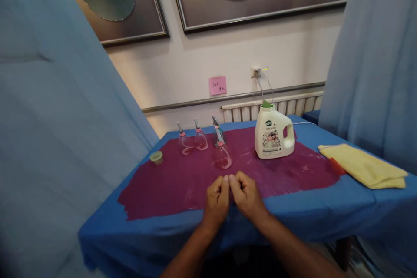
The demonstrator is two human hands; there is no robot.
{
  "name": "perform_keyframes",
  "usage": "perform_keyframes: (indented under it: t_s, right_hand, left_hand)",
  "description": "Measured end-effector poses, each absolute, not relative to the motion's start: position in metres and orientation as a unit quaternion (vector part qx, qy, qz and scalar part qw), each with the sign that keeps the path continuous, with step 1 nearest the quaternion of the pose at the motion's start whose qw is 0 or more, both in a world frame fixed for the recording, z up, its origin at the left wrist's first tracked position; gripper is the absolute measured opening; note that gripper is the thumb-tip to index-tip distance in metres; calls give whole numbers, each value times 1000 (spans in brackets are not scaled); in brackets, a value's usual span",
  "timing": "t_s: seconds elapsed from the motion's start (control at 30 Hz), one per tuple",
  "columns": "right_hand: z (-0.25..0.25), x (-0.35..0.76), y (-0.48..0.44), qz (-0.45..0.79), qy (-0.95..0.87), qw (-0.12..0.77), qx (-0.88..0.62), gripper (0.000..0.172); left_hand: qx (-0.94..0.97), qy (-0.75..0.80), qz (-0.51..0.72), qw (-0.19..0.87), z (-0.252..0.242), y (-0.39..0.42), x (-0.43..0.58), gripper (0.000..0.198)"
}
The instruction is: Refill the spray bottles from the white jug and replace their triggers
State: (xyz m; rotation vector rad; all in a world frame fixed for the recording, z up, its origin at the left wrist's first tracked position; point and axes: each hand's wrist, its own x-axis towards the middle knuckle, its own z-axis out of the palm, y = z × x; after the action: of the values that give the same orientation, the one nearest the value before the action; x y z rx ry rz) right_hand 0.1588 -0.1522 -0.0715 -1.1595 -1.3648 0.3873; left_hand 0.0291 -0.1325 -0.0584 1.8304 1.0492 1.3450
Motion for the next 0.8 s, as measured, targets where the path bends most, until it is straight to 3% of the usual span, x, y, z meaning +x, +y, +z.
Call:
perform_keyframes:
  t_s: [0.8]
  right_hand:
    - [-88,150,-141,271,-591,590,-479,65]
  left_hand:
    - [672,408,509,350,-76,-128,20,61]
